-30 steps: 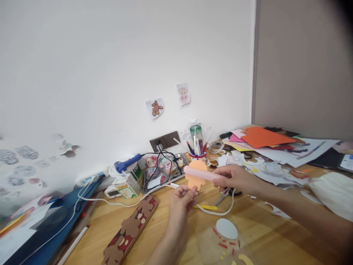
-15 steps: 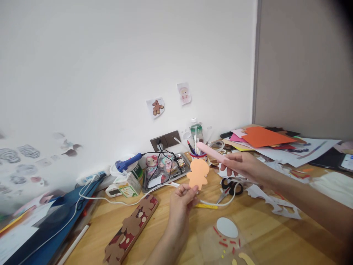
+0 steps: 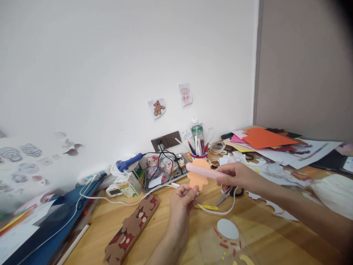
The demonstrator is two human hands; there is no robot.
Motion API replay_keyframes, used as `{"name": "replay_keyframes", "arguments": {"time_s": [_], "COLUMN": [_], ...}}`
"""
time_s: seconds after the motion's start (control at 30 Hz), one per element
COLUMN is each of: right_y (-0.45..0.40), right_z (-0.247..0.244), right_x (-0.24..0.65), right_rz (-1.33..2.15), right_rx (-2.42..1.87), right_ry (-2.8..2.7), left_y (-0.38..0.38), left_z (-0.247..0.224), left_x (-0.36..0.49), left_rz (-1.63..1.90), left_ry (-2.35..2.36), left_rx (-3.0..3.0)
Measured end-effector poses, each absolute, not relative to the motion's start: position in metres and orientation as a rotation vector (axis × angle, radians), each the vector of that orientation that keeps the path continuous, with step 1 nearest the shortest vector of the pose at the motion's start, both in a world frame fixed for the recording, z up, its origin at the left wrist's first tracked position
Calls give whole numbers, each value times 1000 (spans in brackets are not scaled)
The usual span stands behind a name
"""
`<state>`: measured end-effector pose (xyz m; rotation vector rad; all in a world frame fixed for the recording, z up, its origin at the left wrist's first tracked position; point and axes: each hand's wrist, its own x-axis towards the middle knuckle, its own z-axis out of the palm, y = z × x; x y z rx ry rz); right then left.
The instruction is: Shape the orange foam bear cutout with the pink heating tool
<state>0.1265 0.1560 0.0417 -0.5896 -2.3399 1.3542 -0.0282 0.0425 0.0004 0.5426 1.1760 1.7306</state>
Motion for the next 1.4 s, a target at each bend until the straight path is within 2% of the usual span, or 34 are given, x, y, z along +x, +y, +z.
{"name": "replay_keyframes", "arguments": {"time_s": [0.47,0.77,1.4], "right_y": [174,159,160], "right_z": [45,42,46], "right_x": [133,128,129], "right_rz": [1447,1487,1370], "right_rx": [-728,-652,-506], "right_ry": [-2057,-2311,-2365], "left_y": [40,42,39], "left_z": [0,-3,-1], "left_x": [-30,-30,-33], "left_rz": [1721,1688,1436], "left_ry": [1106,1108,652], "left_rx": [517,505,264]}}
